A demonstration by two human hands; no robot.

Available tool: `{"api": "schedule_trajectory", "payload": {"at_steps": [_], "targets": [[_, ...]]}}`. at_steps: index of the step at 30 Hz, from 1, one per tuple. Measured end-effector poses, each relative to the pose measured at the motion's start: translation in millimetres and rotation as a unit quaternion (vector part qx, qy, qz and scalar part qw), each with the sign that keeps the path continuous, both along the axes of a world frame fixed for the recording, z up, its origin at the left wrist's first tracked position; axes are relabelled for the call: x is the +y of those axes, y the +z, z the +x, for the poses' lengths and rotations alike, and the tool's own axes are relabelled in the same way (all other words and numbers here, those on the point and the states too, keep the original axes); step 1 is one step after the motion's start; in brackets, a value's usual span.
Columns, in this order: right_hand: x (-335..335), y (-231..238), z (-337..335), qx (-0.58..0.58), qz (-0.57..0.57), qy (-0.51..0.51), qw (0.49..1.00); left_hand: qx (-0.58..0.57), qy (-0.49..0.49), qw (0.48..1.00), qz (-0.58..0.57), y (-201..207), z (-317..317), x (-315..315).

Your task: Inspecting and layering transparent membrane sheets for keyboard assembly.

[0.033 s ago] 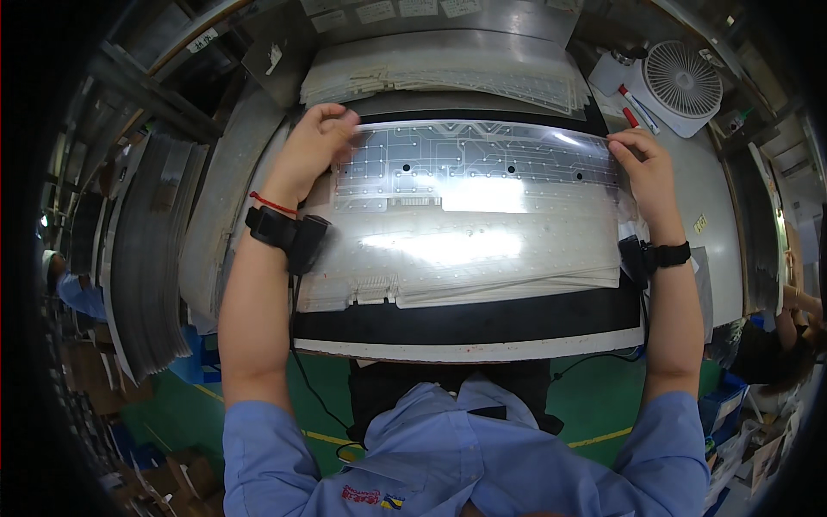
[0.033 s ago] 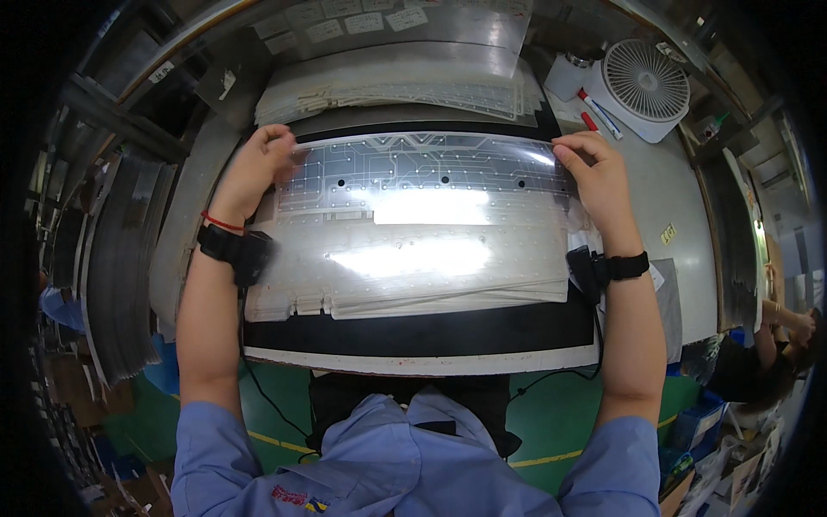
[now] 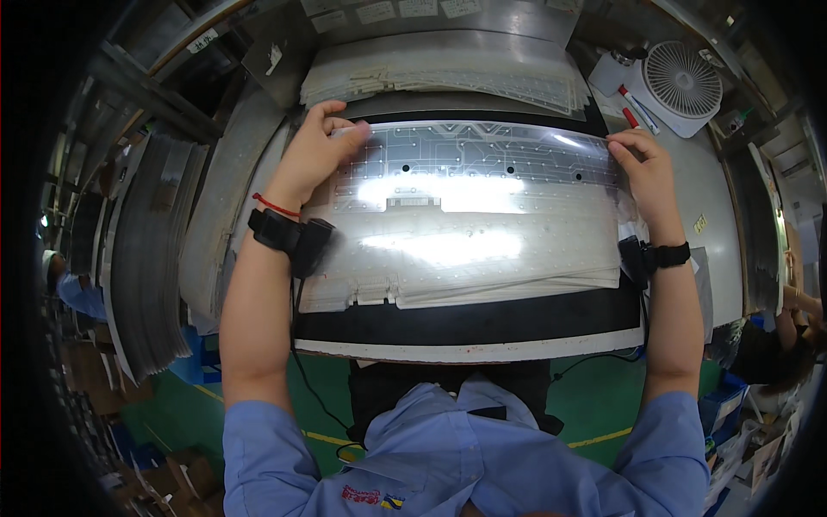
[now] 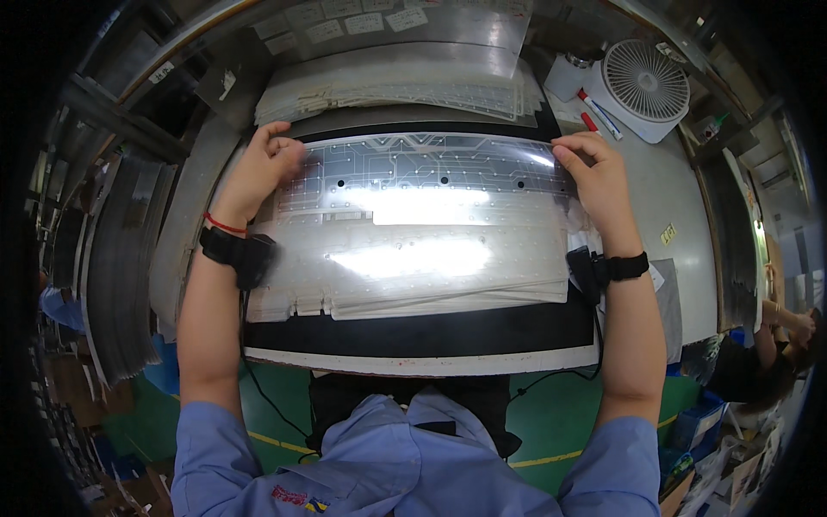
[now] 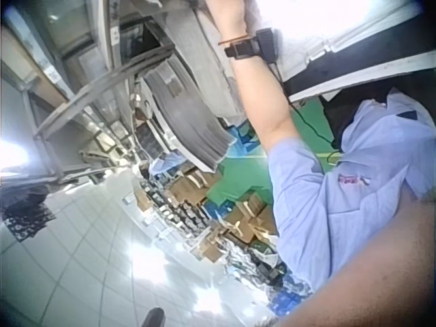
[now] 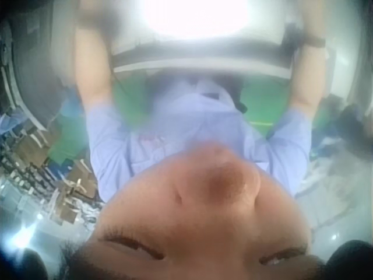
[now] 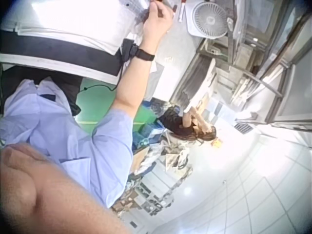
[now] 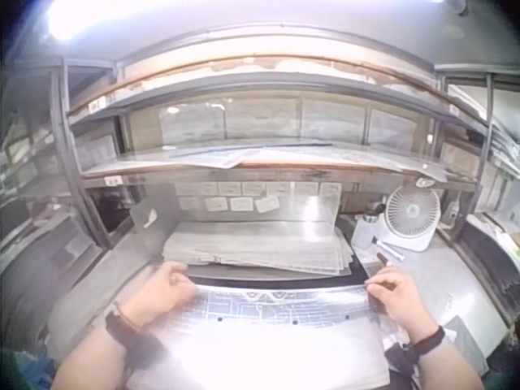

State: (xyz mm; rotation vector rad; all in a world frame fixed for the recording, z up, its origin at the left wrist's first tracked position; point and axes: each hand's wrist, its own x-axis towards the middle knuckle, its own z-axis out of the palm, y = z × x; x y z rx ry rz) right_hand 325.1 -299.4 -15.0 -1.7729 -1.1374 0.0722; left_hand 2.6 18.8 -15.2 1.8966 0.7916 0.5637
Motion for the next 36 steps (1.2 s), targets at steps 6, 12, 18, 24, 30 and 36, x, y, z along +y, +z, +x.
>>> {"api": "schedule_trajectory", "payload": {"at_steps": [6, 12, 18, 24, 30, 36], "targets": [[1.1, -2.9, -0.6, 0.018, 0.012, 0.013, 1.000, 0.145, -0.022, 0.966, 0.212, 2.5, 4.9, -22.6], [0.4, -1.9, -1.2, 0.019, 0.006, 0.015, 1.000, 0.190, -0.036, 0.962, 0.193, 0.2, 4.9, -20.1], [0.0, 0.5, -2.2, 0.008, -0.003, 0.007, 1.000, 0.105, -0.041, 0.989, 0.092, 0.9, -4.7, -7.9], [-1.1, -2.4, 0.4, 0.043, -0.004, 0.013, 0.999, 0.001, -0.011, 0.994, -0.105, 3.9, -3.0, 7.7], [-2.6, -7.1, 7.5, 0.058, -0.005, 0.031, 0.998, 0.021, -0.037, 0.998, -0.041, 5.8, -1.4, 5.0], [0.0, -6.8, 7.5, 0.055, -0.004, 0.042, 0.998, -0.011, -0.081, 0.990, 0.114, 2.1, 1.4, -8.1]]}}
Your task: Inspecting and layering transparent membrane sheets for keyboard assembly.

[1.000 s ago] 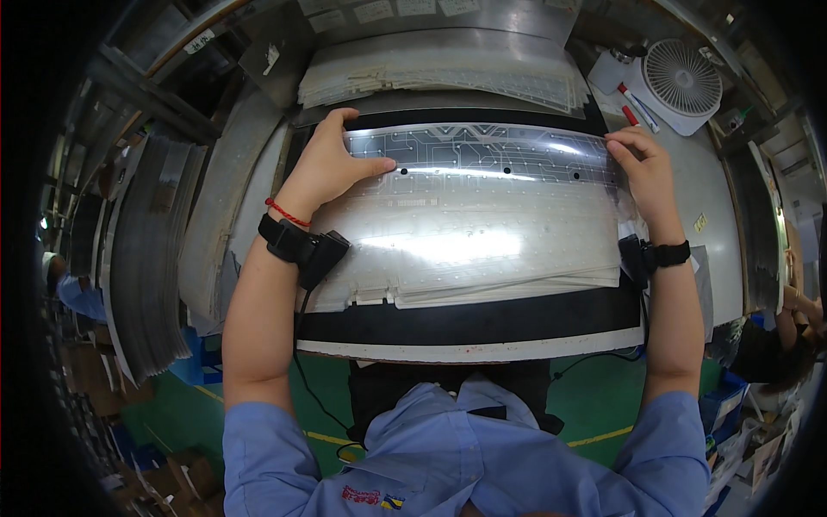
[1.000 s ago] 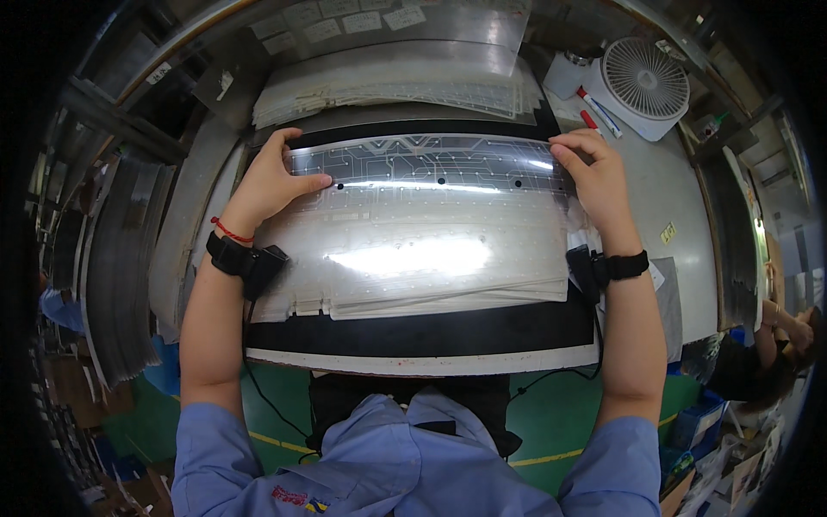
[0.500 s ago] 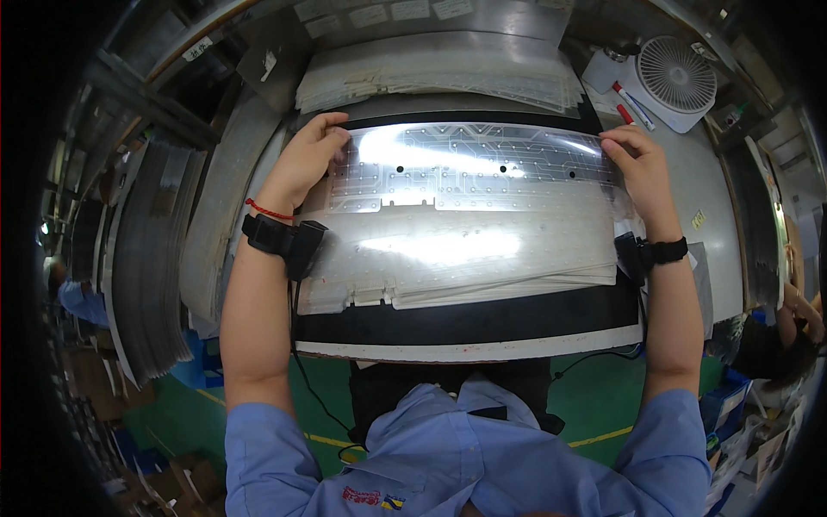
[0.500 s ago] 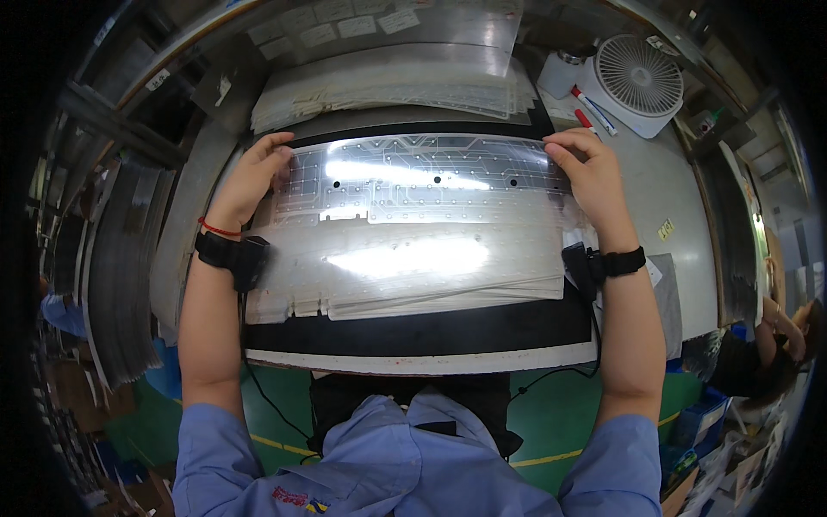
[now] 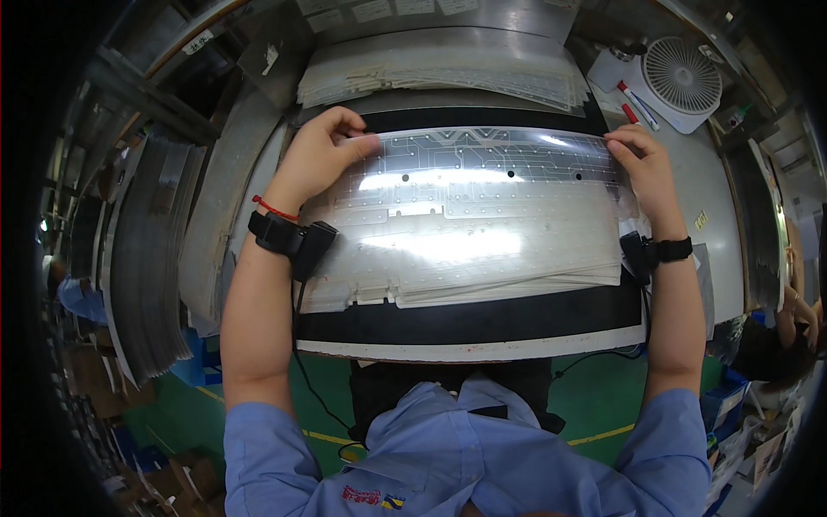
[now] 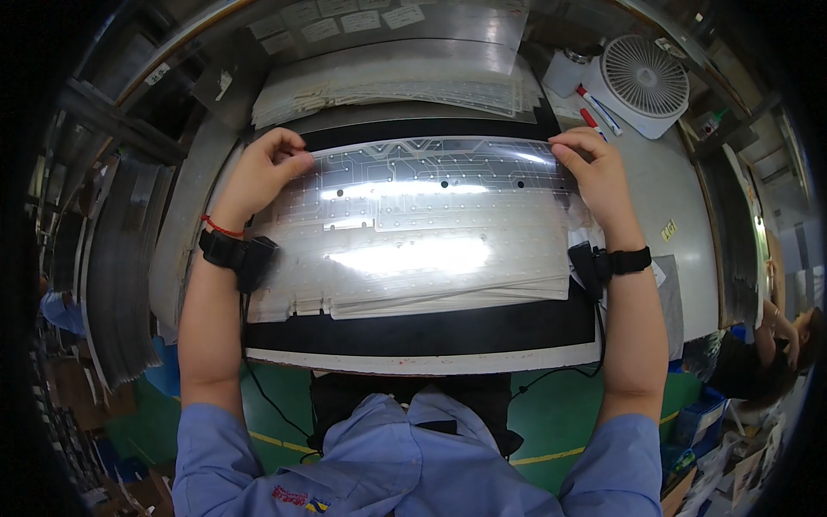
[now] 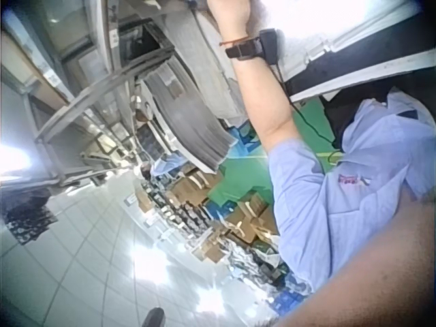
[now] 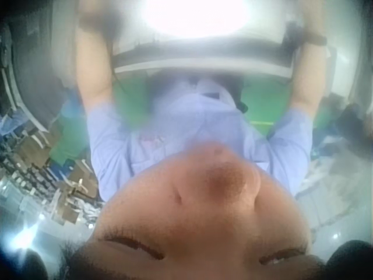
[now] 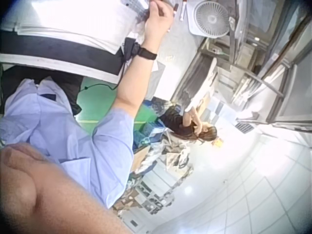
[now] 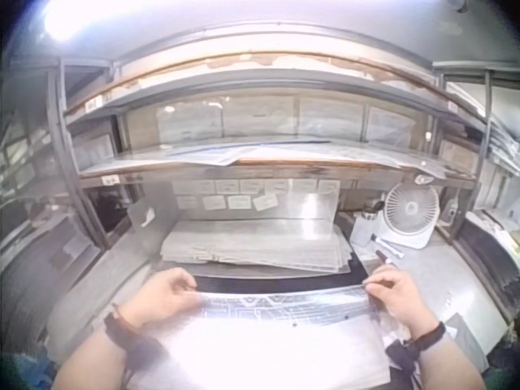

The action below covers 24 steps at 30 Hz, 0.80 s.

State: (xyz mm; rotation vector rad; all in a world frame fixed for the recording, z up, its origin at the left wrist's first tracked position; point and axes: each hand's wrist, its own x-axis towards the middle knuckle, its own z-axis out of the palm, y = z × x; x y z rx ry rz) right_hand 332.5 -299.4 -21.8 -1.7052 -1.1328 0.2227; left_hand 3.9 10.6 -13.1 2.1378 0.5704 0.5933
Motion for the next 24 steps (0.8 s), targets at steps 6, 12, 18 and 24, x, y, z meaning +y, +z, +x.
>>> {"api": "schedule_trajectory", "payload": {"at_steps": [6, 12, 18, 24], "targets": [[-1.2, -0.8, 1.1, -0.018, 0.000, 0.004, 1.000, 0.220, -0.052, 0.971, 0.077, 22.3, 3.3, -28.7], [-0.3, -1.0, 2.1, -0.029, 0.005, 0.004, 1.000, 0.249, -0.058, 0.964, 0.067, 21.7, -2.6, -18.0], [-1.0, 1.9, 1.4, -0.045, -0.005, -0.002, 0.999, 0.153, -0.052, 0.986, -0.045, 7.3, -8.5, -1.2], [-1.0, 1.3, 0.9, -0.021, 0.003, -0.011, 1.000, 0.095, -0.021, 0.988, -0.117, 3.6, -5.6, 11.9]]}}
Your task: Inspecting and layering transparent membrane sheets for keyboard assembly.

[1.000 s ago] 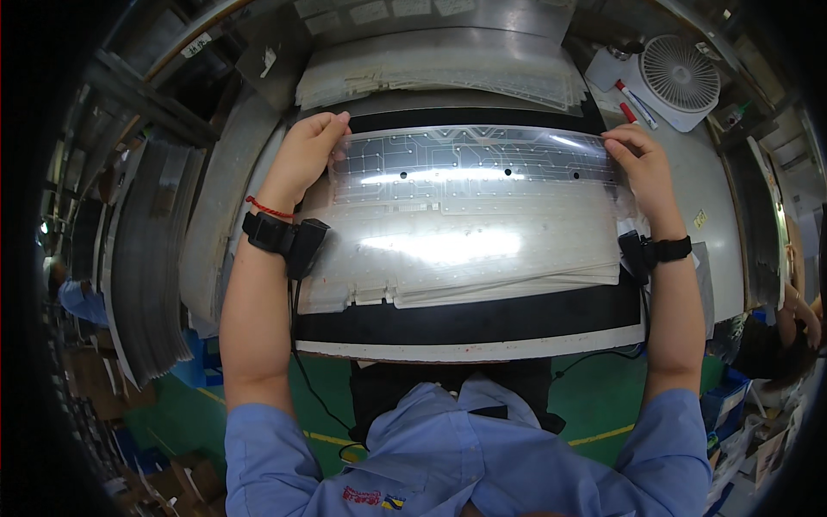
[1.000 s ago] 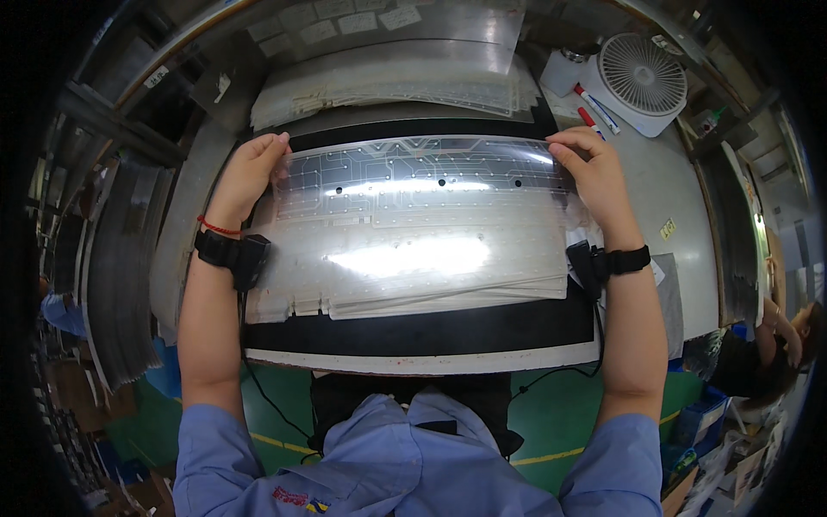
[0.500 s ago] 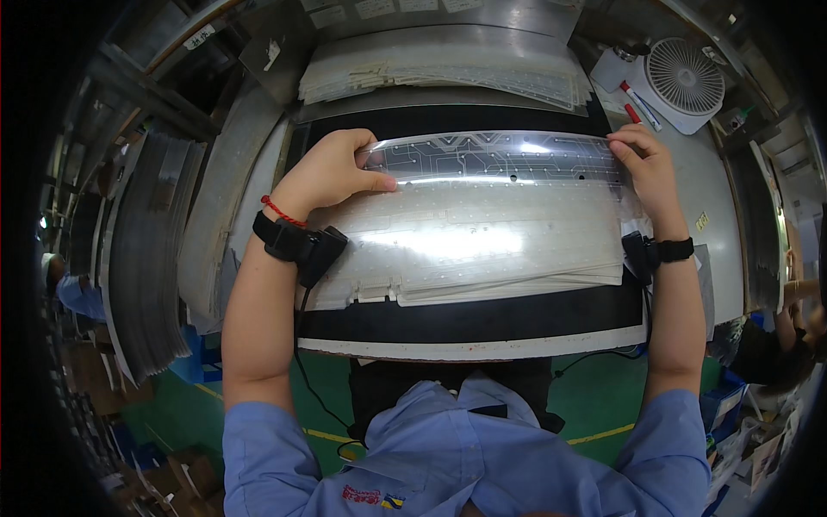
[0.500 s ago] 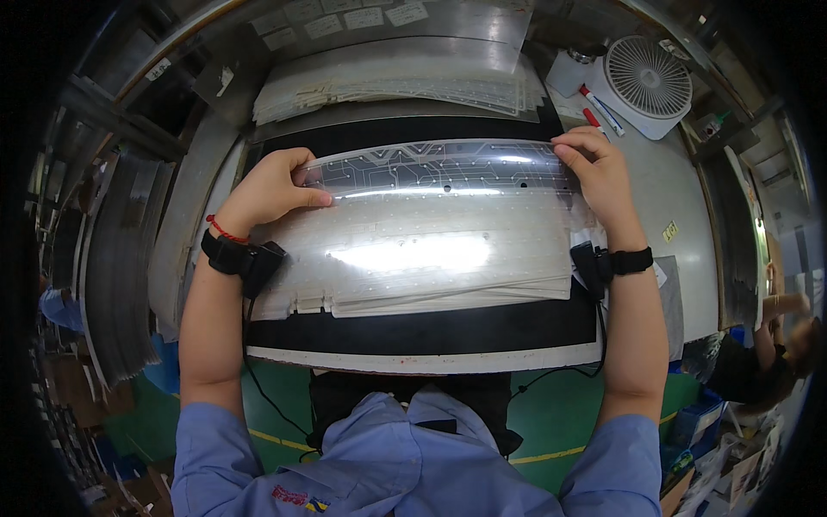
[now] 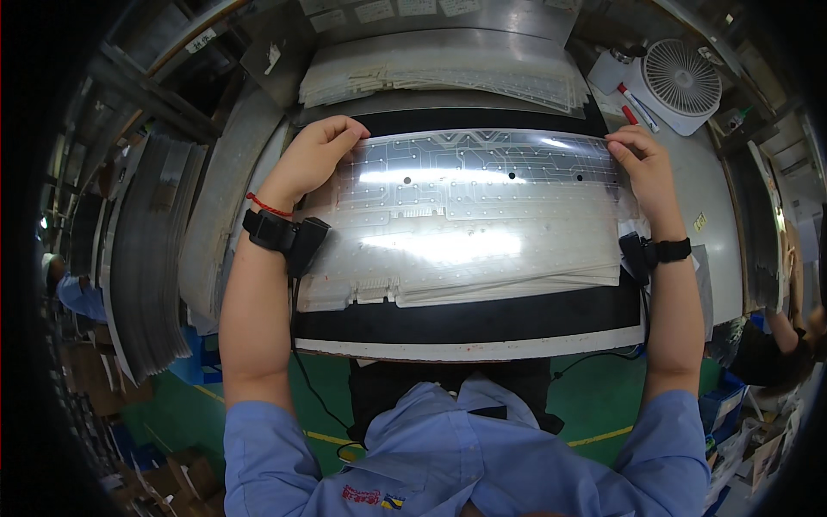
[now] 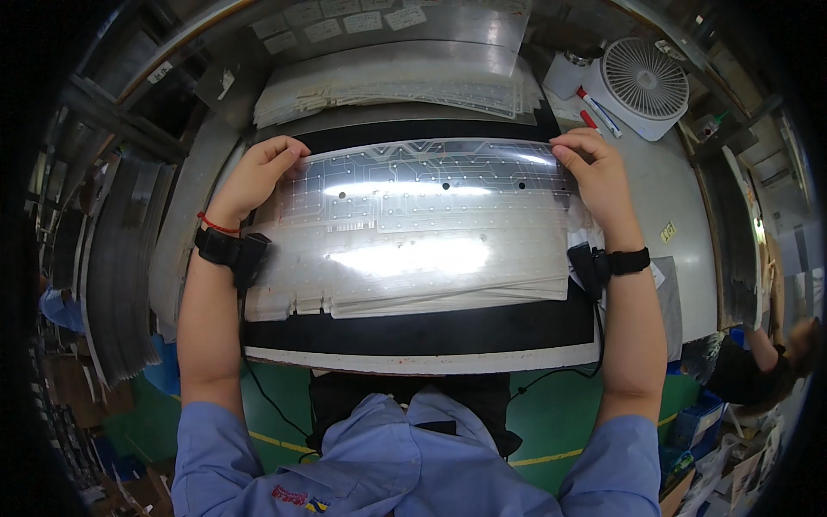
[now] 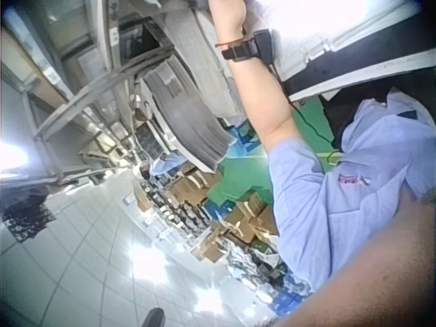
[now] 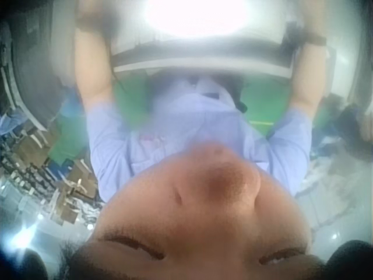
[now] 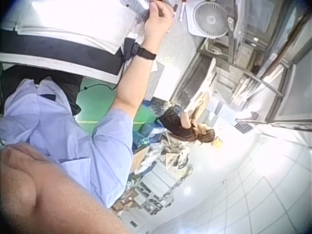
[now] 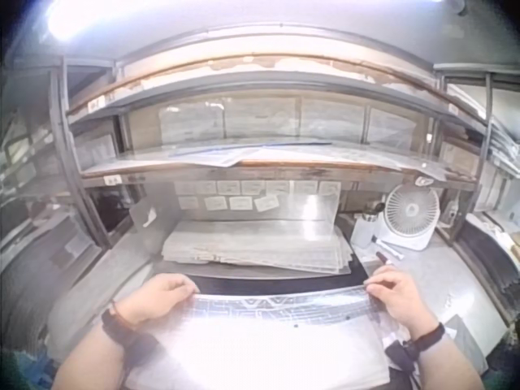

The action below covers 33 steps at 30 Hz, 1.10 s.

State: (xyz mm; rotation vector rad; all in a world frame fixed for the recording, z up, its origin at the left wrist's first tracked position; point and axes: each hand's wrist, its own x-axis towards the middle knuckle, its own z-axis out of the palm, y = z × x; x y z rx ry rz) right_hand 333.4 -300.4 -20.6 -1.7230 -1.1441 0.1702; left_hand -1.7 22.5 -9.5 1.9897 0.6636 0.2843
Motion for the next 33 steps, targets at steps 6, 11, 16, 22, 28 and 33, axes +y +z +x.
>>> {"api": "schedule_trajectory", "payload": {"at_steps": [6, 11, 16, 22, 28, 33], "targets": [[-0.2, -2.3, 0.8, 0.004, 0.006, 0.012, 1.000, 0.027, -0.041, 0.990, 0.133, 10.2, 2.5, -25.2], [-1.9, -3.9, 2.4, 0.013, 0.023, 0.010, 1.000, 0.128, -0.069, 0.968, 0.204, 21.4, 7.3, -33.6], [1.2, -2.2, 1.7, -0.011, 0.018, 0.002, 1.000, 0.019, 0.002, 0.994, 0.104, -3.7, 2.5, -9.9], [-0.8, -1.3, 2.0, 0.005, 0.010, -0.025, 1.000, -0.090, 0.094, 0.980, -0.149, -3.3, 5.5, -2.9], [0.8, -2.3, 1.6, 0.045, 0.000, -0.042, 0.998, -0.093, 0.061, 0.972, -0.207, 0.8, 2.8, -6.3], [0.0, -4.7, 3.1, 0.066, 0.000, -0.044, 0.997, -0.092, 0.045, 0.971, -0.218, 5.7, 3.8, -13.4]]}}
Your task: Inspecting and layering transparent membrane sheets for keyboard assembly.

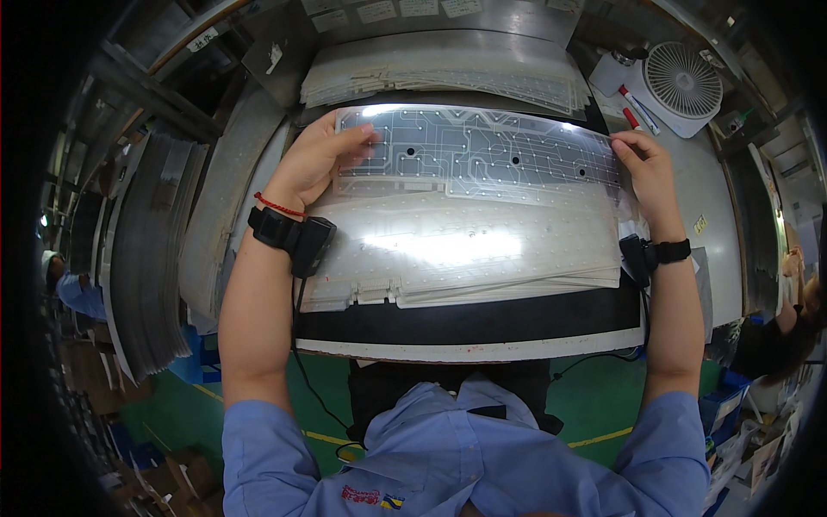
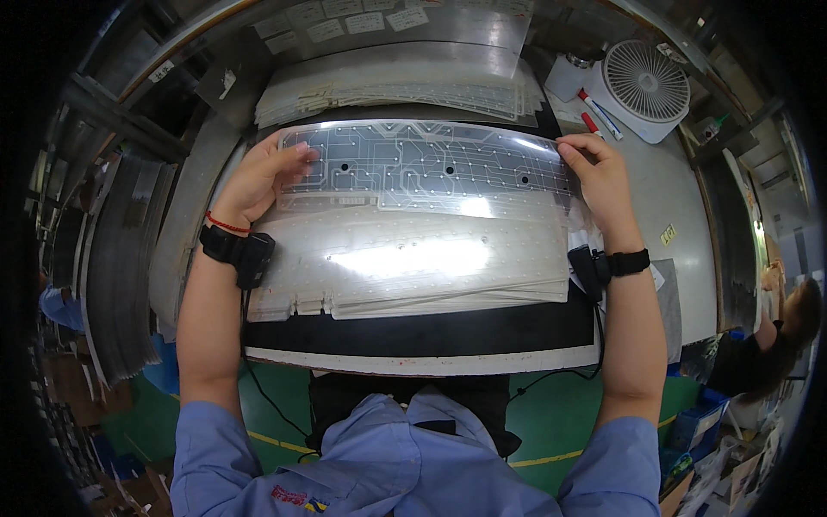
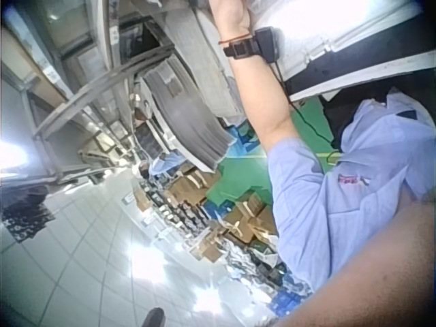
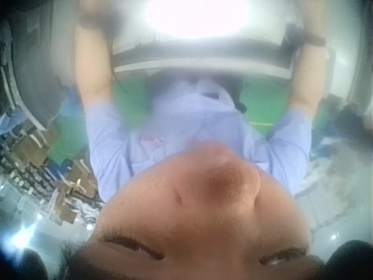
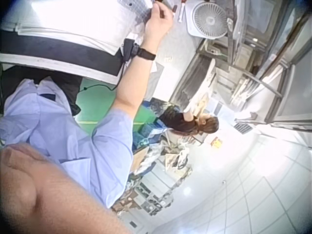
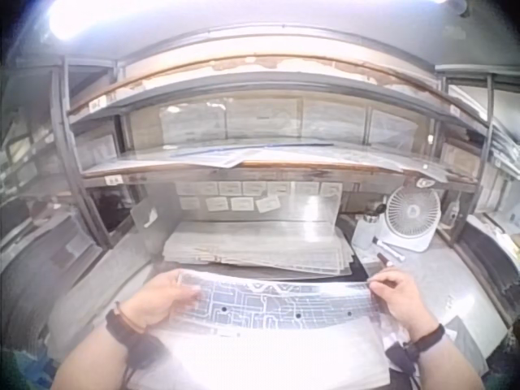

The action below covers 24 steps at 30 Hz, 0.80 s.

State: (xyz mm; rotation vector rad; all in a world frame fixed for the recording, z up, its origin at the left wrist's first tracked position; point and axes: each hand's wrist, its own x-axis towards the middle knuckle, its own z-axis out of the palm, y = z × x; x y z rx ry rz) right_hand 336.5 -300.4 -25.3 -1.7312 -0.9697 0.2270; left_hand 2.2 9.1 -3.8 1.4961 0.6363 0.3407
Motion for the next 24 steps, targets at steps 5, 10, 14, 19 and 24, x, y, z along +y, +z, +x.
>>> {"api": "schedule_trajectory", "payload": {"at_steps": [5, 10, 14, 19, 24], "targets": [[1.9, -1.8, -3.0, 0.032, 0.008, -0.001, 0.999, -0.017, 0.006, 1.000, -0.014, 5.4, 0.9, -6.5], [1.1, -2.2, -1.0, 0.079, 0.014, -0.012, 0.997, -0.036, 0.006, 0.999, -0.006, -4.6, 2.2, 4.7], [0.1, -0.9, -1.0, 0.090, 0.016, -0.037, 0.995, -0.037, 0.037, 0.998, -0.044, -8.6, 1.0, 14.3], [0.6, 1.6, -3.4, 0.082, 0.024, -0.039, 0.996, -0.019, 0.060, 0.998, -0.021, -16.0, -2.2, 21.8], [-0.3, 0.2, -1.1, 0.073, 0.032, -0.031, 0.996, -0.018, 0.082, 0.996, 0.000, -16.2, -1.1, 22.2]]}}
